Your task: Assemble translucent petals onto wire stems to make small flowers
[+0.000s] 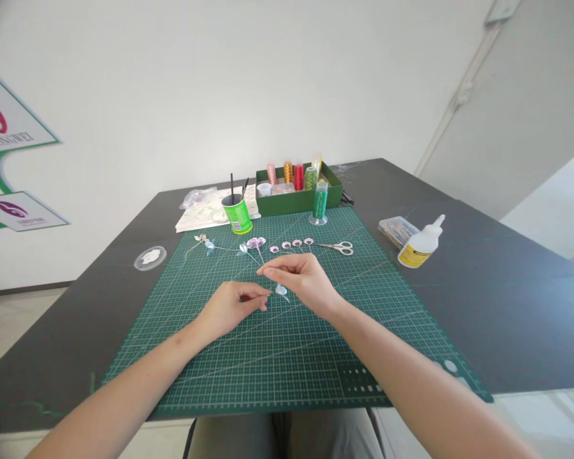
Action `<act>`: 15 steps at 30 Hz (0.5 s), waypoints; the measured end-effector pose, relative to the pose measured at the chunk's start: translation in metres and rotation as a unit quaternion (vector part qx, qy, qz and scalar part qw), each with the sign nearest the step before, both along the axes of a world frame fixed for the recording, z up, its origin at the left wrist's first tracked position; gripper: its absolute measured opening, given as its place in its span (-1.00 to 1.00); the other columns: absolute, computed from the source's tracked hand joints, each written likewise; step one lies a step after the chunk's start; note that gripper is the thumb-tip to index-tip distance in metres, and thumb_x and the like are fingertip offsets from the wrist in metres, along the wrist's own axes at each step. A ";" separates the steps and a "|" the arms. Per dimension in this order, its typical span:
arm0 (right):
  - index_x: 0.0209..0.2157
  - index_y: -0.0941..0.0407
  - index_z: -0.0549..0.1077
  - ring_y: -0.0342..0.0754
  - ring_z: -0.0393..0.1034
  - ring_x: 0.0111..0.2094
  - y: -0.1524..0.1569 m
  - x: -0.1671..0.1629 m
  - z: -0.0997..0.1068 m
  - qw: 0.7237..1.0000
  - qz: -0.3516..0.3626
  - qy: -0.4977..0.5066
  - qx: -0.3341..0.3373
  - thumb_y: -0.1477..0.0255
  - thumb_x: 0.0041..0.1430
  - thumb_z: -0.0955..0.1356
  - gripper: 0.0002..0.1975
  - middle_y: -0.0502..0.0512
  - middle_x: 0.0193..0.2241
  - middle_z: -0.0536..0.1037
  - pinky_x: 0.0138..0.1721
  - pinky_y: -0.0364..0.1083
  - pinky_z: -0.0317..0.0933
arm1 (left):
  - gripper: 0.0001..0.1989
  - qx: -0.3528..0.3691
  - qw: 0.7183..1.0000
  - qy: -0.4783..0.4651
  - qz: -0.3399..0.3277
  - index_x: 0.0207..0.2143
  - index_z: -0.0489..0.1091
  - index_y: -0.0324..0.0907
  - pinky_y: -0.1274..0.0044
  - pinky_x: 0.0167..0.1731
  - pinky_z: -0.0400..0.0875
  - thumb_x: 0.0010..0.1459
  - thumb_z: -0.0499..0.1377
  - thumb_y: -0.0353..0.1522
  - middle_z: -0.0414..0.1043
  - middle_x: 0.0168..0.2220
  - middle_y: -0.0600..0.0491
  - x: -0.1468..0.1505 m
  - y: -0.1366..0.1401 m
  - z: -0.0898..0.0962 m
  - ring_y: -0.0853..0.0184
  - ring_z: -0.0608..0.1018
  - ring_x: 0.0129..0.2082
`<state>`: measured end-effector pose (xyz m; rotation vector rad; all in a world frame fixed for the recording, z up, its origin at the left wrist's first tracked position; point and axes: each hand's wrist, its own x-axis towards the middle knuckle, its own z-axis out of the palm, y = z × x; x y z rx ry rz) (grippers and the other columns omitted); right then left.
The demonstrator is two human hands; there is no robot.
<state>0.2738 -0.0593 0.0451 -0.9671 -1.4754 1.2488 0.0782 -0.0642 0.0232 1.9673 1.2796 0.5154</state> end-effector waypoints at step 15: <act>-0.26 0.18 0.66 -0.13 0.21 -0.58 0.016 0.003 -0.014 0.997 -0.059 -0.050 -0.017 0.23 0.10 0.40 -0.67 -0.04 -0.72 0.31 -0.56 -0.13 0.06 | -0.82 0.002 0.998 -0.035 -0.059 -0.28 0.60 -0.07 0.55 -0.39 0.41 0.20 0.17 -0.34 0.65 -0.39 0.14 0.005 -0.008 0.004 0.32 0.62 -0.42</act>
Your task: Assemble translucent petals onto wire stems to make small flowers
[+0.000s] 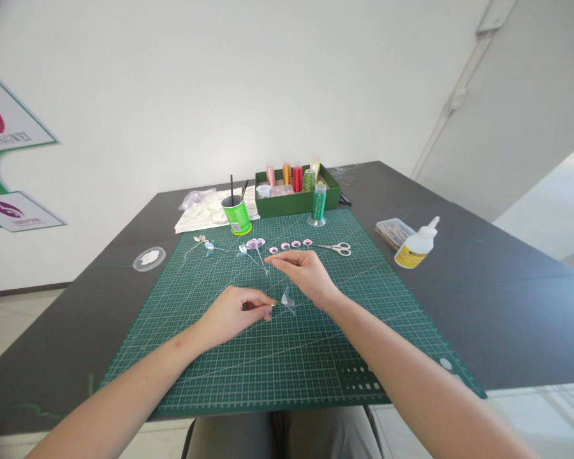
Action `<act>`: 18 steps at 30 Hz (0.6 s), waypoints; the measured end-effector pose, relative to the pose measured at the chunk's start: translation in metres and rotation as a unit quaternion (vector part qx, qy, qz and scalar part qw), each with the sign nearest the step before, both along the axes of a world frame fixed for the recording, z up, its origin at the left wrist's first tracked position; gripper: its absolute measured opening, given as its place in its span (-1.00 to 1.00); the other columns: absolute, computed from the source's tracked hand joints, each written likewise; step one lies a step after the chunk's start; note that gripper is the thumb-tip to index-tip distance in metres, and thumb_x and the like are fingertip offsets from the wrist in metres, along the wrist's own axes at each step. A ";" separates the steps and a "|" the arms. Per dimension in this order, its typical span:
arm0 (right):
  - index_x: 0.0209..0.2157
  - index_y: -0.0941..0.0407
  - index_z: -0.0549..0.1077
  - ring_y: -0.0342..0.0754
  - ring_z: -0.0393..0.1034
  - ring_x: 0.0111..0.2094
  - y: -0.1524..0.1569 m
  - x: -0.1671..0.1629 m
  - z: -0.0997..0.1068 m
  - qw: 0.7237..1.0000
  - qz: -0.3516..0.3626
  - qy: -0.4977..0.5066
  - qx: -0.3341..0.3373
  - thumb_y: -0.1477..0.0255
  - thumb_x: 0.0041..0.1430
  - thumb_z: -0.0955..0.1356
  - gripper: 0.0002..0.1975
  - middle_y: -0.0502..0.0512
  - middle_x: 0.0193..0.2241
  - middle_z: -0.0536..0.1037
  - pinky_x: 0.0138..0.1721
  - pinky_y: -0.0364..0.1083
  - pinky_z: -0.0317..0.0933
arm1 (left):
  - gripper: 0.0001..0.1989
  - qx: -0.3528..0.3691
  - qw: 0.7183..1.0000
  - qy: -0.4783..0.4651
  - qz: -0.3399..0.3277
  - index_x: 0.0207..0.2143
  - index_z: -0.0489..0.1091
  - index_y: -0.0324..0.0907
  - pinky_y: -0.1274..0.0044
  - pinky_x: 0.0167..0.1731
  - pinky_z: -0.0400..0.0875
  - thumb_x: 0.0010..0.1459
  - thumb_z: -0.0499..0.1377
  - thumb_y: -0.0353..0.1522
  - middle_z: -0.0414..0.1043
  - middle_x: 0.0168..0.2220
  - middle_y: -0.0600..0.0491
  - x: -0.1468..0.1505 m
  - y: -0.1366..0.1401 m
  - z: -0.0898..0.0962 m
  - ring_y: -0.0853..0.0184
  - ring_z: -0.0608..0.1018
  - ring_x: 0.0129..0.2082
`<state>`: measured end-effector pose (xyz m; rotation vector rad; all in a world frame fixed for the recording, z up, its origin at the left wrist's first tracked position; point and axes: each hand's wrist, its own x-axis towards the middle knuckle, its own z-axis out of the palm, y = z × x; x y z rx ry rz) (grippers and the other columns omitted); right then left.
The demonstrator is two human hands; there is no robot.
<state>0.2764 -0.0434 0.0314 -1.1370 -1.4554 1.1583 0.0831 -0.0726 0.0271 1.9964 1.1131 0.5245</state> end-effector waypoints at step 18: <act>-0.27 0.16 0.65 0.08 0.53 -0.21 0.022 0.009 -0.025 0.996 0.062 -0.070 -0.008 0.29 0.09 0.39 -0.72 0.15 -0.27 0.67 -0.12 0.04 0.33 | -0.88 0.135 0.987 -0.046 0.078 -0.27 0.53 -0.11 0.53 -0.32 0.44 0.23 0.17 -0.35 0.65 -0.37 0.12 -0.003 -0.003 0.010 0.32 0.64 -0.39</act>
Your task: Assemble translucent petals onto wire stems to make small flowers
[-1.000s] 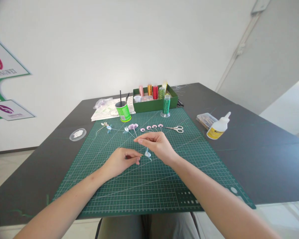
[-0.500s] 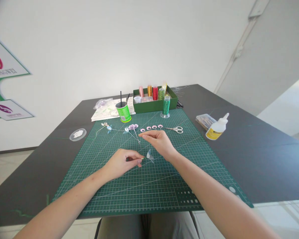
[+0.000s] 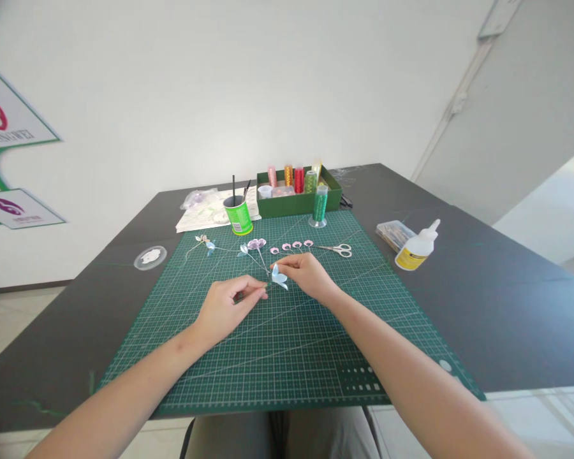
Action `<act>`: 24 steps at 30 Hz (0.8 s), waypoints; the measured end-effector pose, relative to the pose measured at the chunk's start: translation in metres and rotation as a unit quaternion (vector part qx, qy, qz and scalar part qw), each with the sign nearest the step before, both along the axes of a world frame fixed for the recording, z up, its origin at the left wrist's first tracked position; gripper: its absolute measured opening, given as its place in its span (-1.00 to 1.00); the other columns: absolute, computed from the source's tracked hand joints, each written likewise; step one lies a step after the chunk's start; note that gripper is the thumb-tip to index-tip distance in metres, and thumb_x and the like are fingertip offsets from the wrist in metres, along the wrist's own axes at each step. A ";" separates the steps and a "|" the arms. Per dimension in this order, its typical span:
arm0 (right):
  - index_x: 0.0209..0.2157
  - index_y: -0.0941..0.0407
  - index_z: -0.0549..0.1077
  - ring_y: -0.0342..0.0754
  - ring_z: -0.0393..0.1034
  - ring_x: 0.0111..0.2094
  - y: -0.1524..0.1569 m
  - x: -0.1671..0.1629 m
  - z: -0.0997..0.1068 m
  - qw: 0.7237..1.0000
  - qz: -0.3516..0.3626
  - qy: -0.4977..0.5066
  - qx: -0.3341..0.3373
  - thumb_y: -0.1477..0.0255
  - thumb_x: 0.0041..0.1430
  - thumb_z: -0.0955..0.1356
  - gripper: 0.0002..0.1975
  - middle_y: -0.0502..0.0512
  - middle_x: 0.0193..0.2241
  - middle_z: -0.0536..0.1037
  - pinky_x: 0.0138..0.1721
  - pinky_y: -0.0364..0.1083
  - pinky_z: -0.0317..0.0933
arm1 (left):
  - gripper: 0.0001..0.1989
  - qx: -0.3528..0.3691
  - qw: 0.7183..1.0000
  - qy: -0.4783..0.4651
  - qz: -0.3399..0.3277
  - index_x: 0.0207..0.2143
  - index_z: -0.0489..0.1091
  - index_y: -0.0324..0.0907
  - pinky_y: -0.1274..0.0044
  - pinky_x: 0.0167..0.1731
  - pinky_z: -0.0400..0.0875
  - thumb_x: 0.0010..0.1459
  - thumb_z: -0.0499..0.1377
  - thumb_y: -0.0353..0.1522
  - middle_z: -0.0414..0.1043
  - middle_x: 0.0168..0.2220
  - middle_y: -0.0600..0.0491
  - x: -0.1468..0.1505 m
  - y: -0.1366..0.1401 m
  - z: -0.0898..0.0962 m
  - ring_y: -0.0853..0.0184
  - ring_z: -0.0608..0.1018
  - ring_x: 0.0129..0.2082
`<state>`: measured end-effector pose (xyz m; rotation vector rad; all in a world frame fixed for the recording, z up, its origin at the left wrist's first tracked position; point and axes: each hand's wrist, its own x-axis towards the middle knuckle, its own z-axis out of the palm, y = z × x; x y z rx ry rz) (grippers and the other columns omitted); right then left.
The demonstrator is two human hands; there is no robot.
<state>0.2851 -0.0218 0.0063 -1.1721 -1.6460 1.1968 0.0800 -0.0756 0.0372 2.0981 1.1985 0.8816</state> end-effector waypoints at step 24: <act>-0.35 0.13 0.67 -0.08 0.35 -0.53 -0.006 -0.001 0.008 0.994 0.057 -0.086 0.032 0.29 0.11 0.38 -0.75 0.05 -0.54 0.59 -0.48 -0.12 0.17 | -0.72 -0.055 0.980 -0.121 0.151 -0.16 0.50 -0.19 0.57 -0.55 0.26 0.21 0.18 -0.20 0.62 -0.43 0.05 -0.009 0.024 -0.010 0.41 0.42 -0.64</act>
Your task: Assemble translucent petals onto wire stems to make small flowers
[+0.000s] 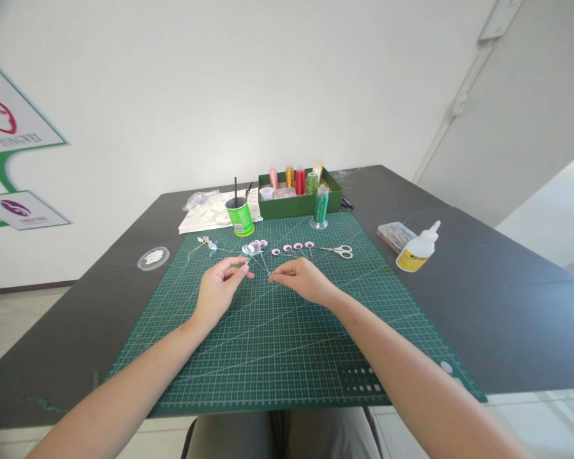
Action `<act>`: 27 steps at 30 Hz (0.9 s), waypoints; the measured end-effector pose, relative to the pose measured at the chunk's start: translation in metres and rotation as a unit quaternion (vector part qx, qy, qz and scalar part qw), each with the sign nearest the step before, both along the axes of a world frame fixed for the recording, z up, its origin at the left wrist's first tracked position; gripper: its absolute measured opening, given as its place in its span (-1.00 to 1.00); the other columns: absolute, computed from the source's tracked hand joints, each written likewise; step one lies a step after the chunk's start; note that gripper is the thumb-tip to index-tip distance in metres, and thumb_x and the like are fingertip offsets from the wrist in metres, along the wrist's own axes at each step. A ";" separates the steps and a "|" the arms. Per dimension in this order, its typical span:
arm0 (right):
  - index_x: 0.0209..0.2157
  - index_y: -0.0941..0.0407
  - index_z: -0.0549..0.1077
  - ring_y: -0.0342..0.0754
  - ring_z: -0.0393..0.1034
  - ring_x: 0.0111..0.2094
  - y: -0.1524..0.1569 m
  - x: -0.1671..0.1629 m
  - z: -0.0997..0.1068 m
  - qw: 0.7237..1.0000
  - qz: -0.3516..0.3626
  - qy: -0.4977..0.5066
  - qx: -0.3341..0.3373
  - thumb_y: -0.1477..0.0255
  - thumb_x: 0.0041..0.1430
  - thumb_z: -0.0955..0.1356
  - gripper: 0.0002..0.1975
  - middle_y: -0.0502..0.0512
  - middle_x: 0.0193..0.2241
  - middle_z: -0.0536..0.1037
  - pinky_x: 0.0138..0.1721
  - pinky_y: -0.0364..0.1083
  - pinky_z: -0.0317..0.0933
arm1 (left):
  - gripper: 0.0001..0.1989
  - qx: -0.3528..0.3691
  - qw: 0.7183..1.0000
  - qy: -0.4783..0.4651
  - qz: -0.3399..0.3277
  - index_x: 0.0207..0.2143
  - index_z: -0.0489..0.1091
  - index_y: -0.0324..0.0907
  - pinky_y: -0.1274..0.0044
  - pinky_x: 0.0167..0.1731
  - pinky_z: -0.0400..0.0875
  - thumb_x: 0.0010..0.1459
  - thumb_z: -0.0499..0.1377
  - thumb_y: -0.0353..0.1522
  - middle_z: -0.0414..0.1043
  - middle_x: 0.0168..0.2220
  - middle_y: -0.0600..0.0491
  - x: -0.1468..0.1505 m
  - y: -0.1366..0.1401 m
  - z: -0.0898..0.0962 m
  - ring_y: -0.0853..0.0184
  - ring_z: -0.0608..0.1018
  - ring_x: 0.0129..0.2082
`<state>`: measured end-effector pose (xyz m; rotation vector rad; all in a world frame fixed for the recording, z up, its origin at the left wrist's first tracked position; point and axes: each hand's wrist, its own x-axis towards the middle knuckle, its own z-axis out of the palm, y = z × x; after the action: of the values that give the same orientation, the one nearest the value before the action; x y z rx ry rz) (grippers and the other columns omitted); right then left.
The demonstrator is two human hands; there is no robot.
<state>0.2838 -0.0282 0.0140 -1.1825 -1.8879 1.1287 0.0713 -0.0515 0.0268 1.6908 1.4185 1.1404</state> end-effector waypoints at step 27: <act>-0.17 0.13 0.58 0.07 0.46 -0.17 0.013 0.011 -0.007 0.962 -0.211 -0.067 0.159 0.36 0.24 0.27 -0.72 0.17 -0.17 0.62 -0.21 -0.03 0.25 | -0.65 -0.122 0.978 -0.166 -0.040 -0.15 0.59 -0.22 0.63 -0.67 0.12 0.04 0.31 -0.21 0.61 -0.43 -0.03 0.001 0.005 -0.005 0.47 0.37 -0.63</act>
<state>0.2951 -0.0154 0.0072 -1.4100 -1.7167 0.5050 0.0723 -0.0464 0.0219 1.3044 1.2134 1.0957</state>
